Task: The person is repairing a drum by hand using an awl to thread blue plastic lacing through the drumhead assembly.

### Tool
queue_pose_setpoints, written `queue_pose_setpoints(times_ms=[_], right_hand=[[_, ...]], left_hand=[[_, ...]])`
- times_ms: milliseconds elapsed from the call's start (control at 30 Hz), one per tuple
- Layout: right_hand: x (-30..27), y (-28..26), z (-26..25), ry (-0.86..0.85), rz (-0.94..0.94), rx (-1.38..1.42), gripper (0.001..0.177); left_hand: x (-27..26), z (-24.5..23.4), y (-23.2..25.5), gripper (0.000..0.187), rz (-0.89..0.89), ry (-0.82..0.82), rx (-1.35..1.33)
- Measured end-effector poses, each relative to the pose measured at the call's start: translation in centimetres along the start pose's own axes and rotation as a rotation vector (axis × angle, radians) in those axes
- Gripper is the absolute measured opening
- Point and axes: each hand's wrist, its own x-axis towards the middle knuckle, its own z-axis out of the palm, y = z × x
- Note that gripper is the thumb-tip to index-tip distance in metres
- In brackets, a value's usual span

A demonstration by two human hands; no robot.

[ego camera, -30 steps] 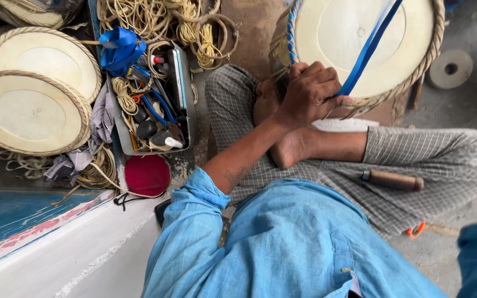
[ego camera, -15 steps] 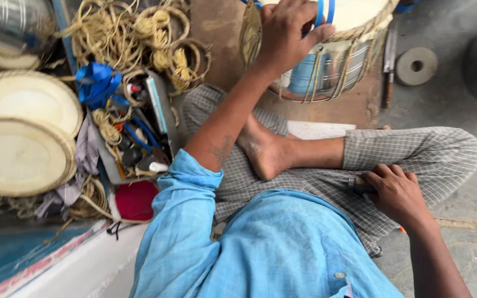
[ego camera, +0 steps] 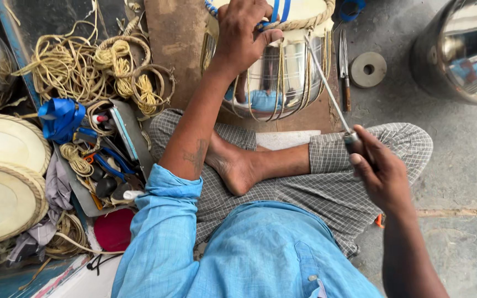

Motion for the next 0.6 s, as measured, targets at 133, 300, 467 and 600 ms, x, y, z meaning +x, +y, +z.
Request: queue_pose_setpoints(times_ms=[133, 300, 467, 600], right_hand=[[2.2, -2.1, 1.6, 0.026, -0.039, 0.025, 0.052], [3.8, -3.0, 1.8, -0.041, -0.078, -0.059, 0.051], [4.3, -2.3, 2.6, -0.073, -0.124, -0.006, 0.049], [4.4, -1.9, 2.4, -0.097, 0.017, 0.032, 0.050]], left_hand=[[0.4, -0.4, -0.7, 0.063, 0.047, -0.019, 0.063], [-0.5, -0.8, -0.3, 0.077, 0.008, -0.010, 0.072], [-0.4, -1.0, 0.1, 0.077, -0.010, 0.024, 0.089], [-0.5, -0.8, 0.2, 0.076, -0.025, 0.040, 0.104]])
